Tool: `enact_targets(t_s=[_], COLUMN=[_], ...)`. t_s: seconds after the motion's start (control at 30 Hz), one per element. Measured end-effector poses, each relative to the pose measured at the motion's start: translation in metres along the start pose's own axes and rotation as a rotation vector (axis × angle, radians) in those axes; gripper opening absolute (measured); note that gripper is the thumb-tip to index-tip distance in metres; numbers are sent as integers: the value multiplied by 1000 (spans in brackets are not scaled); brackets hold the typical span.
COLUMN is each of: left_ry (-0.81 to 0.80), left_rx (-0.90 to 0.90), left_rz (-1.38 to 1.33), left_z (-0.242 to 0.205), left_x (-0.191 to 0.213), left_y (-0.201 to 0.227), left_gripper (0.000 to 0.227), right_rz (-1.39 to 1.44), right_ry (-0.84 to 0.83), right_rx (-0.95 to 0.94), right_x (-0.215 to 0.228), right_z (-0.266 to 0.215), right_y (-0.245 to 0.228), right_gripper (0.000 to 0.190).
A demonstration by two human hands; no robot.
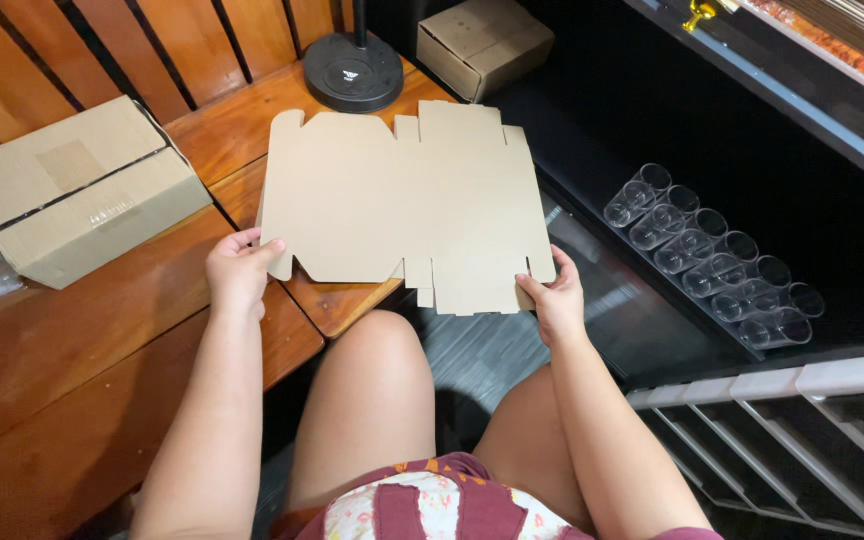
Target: The person picks up flat, pre-cut cardboard pieces from a wooden surface and stacks them onto a shelf. They repeat this process multiple times, handling the cardboard by hand and placing it in a neat pile.
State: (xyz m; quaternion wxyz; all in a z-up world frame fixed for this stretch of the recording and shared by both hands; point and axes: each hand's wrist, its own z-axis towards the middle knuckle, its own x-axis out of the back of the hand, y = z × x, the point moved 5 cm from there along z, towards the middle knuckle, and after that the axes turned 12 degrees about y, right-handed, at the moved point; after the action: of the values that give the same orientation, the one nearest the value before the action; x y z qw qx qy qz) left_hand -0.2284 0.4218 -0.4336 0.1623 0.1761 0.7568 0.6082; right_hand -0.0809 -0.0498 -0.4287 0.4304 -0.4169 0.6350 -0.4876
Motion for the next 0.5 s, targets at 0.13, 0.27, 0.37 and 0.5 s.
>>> enact_targets(t_s=[0.13,0.27,0.37,0.5], left_ry=[-52,-65,-164,-271], left_rx=[2,40,98,160], left_rz=[-37,-155,-327,-549], left_z=[-16,-53,-52,-93], left_x=[4,-3,-12,-40], left_y=[20,51,53,96], left_gripper=[51,45,36,28], right_rz=[-3,9,19,36], right_ry=[-20,-33,-44,-54], right_rx=[-10,-4,-29,-37], right_x=[-3,-3,-3,-3], right_z=[1,1,0,0], right_y=[4,6,2,6], right_gripper=[86,87,88,89])
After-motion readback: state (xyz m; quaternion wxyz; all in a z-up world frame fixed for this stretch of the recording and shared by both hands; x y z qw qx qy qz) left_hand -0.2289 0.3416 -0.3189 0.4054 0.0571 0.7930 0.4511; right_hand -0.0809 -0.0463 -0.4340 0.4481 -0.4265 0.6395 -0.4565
